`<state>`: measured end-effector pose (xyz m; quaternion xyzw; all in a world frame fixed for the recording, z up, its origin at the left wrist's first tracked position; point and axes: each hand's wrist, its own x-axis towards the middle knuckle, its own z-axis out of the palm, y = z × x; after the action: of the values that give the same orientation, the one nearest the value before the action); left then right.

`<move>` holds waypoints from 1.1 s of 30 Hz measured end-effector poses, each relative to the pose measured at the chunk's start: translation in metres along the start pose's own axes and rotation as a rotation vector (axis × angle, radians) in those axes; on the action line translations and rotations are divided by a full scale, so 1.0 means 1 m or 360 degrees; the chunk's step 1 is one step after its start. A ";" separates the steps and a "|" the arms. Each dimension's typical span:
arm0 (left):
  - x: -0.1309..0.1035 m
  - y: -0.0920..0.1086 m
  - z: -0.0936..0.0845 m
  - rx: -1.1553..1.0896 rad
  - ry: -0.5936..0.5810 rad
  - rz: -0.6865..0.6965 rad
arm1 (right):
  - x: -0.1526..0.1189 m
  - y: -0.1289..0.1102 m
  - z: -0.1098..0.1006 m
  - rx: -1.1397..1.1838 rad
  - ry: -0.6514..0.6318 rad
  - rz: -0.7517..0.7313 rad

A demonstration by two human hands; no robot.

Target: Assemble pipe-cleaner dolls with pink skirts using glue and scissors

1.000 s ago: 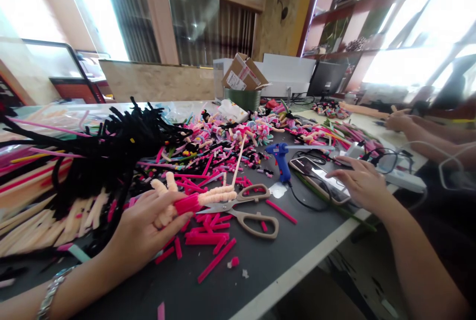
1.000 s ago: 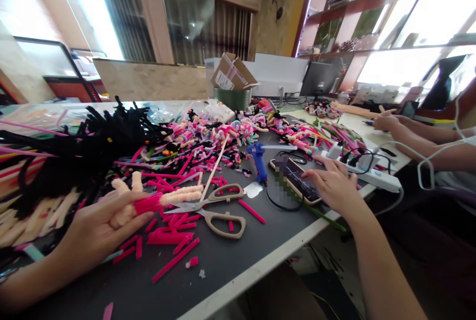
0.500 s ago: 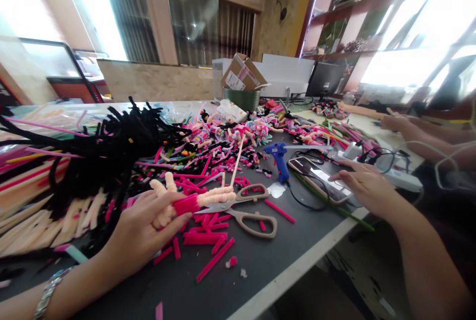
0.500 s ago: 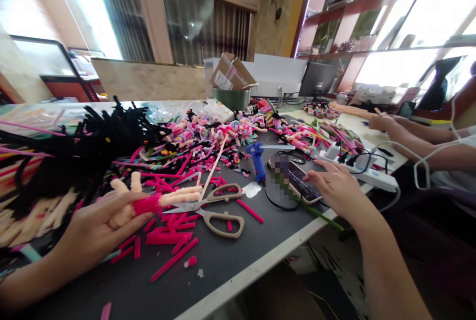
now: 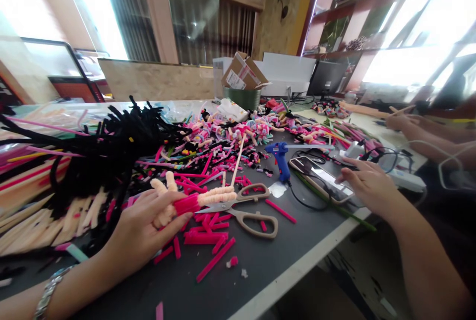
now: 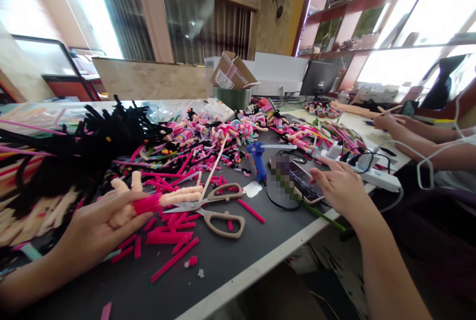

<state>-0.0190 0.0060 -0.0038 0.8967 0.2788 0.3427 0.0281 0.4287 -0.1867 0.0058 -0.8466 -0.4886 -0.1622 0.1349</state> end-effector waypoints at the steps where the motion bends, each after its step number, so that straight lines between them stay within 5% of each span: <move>1: 0.000 0.000 0.000 0.0004 0.0003 0.0000 | 0.000 0.001 -0.001 0.0000 0.0006 -0.0005; 17: -0.003 -0.002 0.001 0.0001 0.0001 0.0006 | 0.000 -0.004 -0.004 0.0074 -0.0044 -0.0027; 26: -0.003 -0.004 0.001 -0.0010 -0.0004 0.0009 | 0.003 -0.011 0.012 0.0130 -0.0049 -0.0106; 33: -0.002 -0.001 0.000 -0.0008 0.0010 0.0015 | -0.001 -0.018 -0.011 0.0123 0.0169 0.0132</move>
<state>-0.0205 0.0062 -0.0054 0.8968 0.2738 0.3464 0.0279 0.4107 -0.1828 0.0170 -0.8505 -0.4512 -0.1822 0.1998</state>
